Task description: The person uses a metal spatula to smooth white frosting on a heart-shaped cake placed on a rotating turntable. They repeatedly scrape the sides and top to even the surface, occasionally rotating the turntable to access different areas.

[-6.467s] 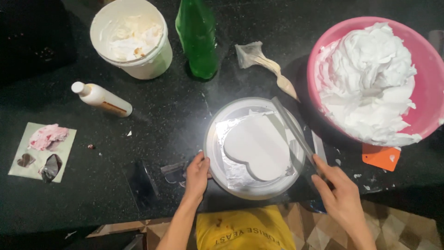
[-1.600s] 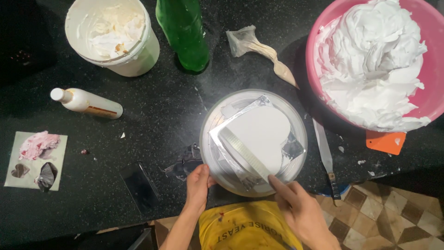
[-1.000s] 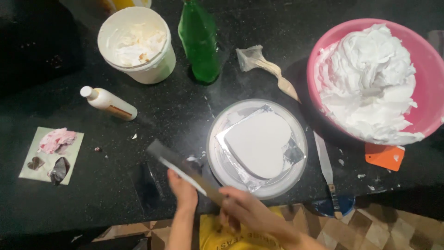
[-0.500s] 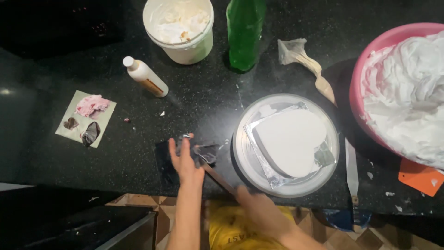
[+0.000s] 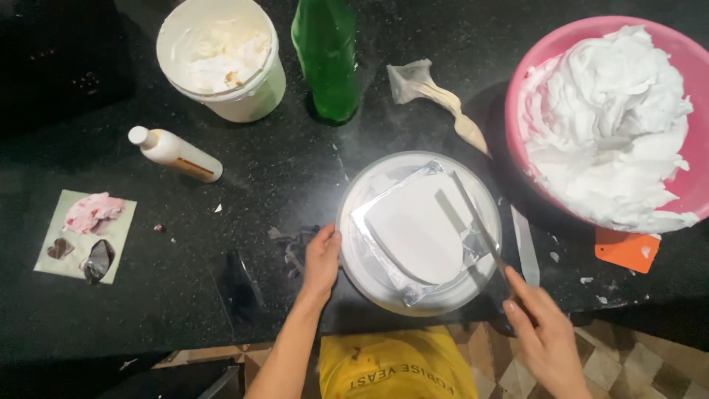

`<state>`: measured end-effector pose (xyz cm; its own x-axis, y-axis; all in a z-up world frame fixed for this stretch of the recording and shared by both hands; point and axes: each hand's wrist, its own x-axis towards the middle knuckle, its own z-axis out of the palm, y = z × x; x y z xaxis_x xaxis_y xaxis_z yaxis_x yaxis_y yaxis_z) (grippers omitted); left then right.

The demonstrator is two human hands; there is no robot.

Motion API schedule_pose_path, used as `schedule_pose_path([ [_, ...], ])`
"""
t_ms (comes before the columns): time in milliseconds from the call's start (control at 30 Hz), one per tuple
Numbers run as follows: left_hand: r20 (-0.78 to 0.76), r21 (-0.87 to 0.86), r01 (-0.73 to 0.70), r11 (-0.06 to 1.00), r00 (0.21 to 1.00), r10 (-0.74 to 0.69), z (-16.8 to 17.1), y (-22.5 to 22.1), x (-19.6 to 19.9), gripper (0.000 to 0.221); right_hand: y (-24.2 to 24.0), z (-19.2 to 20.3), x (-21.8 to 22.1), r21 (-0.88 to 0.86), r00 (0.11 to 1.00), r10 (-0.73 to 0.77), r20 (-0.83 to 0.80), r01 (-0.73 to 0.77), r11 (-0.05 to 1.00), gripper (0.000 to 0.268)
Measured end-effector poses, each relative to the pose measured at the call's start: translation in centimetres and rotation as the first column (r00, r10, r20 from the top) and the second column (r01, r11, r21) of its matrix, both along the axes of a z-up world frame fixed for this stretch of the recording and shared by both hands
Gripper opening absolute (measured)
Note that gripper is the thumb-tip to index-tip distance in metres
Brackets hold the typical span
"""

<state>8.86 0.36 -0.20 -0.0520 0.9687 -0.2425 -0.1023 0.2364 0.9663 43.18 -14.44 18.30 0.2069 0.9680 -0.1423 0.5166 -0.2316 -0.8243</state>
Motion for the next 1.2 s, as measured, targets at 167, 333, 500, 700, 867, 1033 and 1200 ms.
schedule_pose_path([
  [167,0.254,-0.262,0.011,0.965,0.965,0.058,4.3,0.9,0.7,0.038,3.3,3.6,-1.4,-0.013,0.959,-0.092,0.269,0.099,0.995,0.045],
  [333,0.231,-0.291,0.081,0.953,0.973,-0.013,1.0,-1.8,0.5,0.040,4.4,2.4,-0.9,0.041,0.919,-0.038,0.393,0.024,0.999,0.046],
  [500,0.165,-0.272,0.036,0.962,0.986,0.010,3.5,-2.9,1.1,0.040,4.9,2.3,-1.3,-0.015,0.904,-0.038,0.427,0.050,0.999,0.045],
  [700,0.141,-0.259,0.057,0.964,0.990,-0.021,3.9,-2.3,1.1,0.042,5.7,2.4,-1.5,-0.046,0.901,0.000,0.433,0.022,0.999,0.044],
  [867,0.184,-0.360,0.050,0.932,0.983,0.019,4.0,-2.5,1.2,0.042,6.0,2.9,-2.3,-0.042,0.904,0.057,0.423,-0.043,0.998,0.046],
  [1033,0.174,-0.253,0.060,0.966,0.985,-0.015,3.5,-2.7,1.1,0.041,5.9,3.0,-3.2,-0.116,0.904,0.127,0.408,-0.086,0.989,0.044],
  [1200,0.160,-0.288,0.059,0.956,0.987,-0.013,4.9,-2.5,1.2,0.040,5.8,3.7,-4.1,-0.161,0.913,0.180,0.366,-0.129,0.979,0.045],
])
